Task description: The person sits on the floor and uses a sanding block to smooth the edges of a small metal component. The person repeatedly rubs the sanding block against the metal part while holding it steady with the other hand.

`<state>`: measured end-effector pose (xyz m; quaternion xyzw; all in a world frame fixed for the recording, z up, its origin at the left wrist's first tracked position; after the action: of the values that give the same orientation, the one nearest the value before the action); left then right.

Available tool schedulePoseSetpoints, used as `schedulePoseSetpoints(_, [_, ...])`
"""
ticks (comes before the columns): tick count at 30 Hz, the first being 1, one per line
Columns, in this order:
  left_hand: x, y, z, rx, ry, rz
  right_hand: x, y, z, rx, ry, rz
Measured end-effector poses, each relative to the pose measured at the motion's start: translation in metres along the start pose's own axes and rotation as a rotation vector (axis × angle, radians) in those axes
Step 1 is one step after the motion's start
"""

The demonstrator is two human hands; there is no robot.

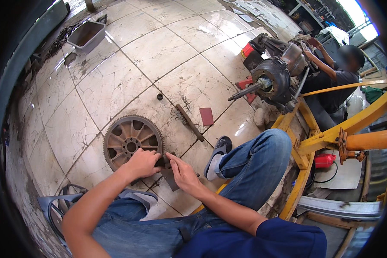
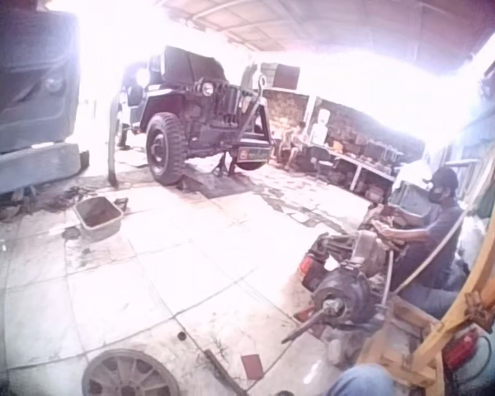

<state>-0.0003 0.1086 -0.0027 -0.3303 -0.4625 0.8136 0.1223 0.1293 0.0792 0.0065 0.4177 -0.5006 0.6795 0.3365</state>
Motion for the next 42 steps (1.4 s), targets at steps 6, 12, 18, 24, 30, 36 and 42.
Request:
schedulePoseSetpoints(6, [0.003, -0.003, -0.002, -0.002, -0.010, 0.024, -0.001, 0.003, -0.008, 0.018, -0.003, 0.023])
schedulePoseSetpoints(12, [0.005, -0.005, -0.002, -0.021, -0.018, 0.028, -0.005, 0.004, -0.013, 0.042, 0.063, 0.079])
schedulePoseSetpoints(18, [0.001, -0.010, -0.002, -0.023, -0.001, -0.003, -0.007, -0.001, -0.016, 0.040, 0.081, 0.017])
schedulePoseSetpoints(24, [0.002, -0.012, 0.000, -0.034, -0.034, 0.034, -0.011, 0.002, -0.006, -0.052, -0.029, -0.032])
schedulePoseSetpoints(30, [0.010, -0.012, 0.006, -0.152, -0.017, 0.040, -0.017, 0.010, -0.010, -0.023, 0.006, -0.054])
schedulePoseSetpoints(36, [0.013, -0.011, 0.002, -0.122, 0.008, 0.064, -0.039, 0.018, -0.006, 0.037, 0.166, -0.077])
schedulePoseSetpoints(42, [0.014, -0.008, 0.002, -0.100, -0.012, 0.067, -0.024, 0.012, -0.005, 0.011, 0.154, -0.013])
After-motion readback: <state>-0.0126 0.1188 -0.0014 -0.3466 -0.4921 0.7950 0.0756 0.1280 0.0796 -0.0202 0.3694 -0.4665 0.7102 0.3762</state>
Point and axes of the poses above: each hand's wrist, its own z-axis away from the middle knuckle, its own y-axis out of the palm, x = y × z, the point moved 8 cm from there along -z, towards the middle knuckle, and after that the axes turned 2 degrees about z, right-handed, at the moved point
